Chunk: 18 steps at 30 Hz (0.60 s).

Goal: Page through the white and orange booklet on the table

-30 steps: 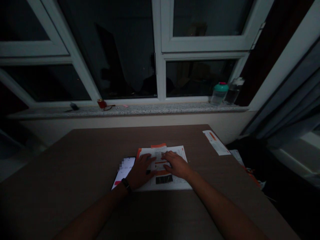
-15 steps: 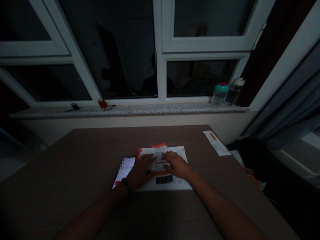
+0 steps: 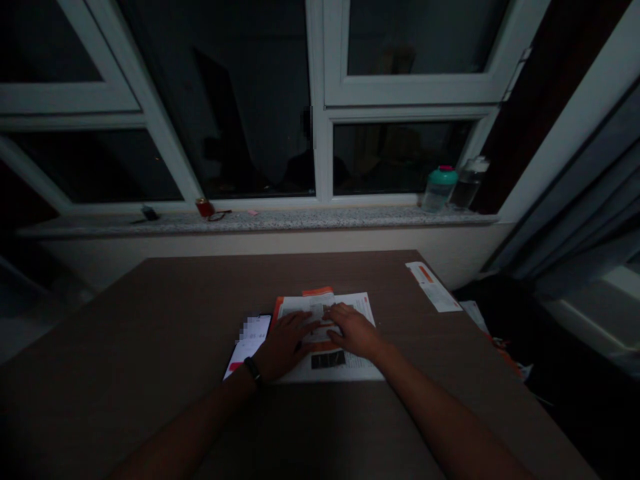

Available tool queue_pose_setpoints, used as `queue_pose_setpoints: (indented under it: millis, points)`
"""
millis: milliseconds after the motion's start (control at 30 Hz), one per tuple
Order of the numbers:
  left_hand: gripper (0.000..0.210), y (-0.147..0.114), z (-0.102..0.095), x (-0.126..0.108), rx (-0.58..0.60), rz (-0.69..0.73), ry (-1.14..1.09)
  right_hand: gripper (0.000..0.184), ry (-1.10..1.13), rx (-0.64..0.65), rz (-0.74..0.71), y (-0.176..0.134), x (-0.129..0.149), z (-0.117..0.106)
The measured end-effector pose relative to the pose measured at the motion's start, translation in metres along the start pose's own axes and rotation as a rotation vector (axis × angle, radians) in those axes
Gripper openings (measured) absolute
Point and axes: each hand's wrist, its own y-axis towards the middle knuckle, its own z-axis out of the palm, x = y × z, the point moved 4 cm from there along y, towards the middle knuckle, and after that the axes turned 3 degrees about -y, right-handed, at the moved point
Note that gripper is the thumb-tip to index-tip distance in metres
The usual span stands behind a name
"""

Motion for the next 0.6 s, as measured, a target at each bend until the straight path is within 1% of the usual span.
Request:
queue_pose_setpoints:
  millis: [67,167,300,367,433,600]
  points:
    - [0.045,0.000,-0.001,-0.001,-0.005,-0.004,-0.001,0.030,0.000,-0.023,-0.004,0.000,0.000,-0.001]
    - [0.045,0.000,-0.002,-0.002,0.001,-0.014,0.002,0.028,0.009,-0.105,0.025,0.000,-0.005,-0.002]
    - [0.045,0.001,-0.003,-0.002,0.015,-0.019,-0.001,0.014,-0.016,-0.218,0.141,0.000,-0.019,-0.002]
    - [0.045,0.002,-0.004,-0.002,0.020,-0.024,0.001,0.007,-0.038,-0.251,0.178,0.000,-0.024,-0.001]
    - [0.045,0.002,-0.004,-0.002,0.028,-0.026,-0.002,0.005,-0.057,-0.260,0.210,-0.001,-0.028,-0.002]
    - [0.045,0.001,-0.003,-0.001,0.031,-0.028,-0.011,0.004,-0.048,-0.225,0.270,-0.001,-0.032,-0.002]
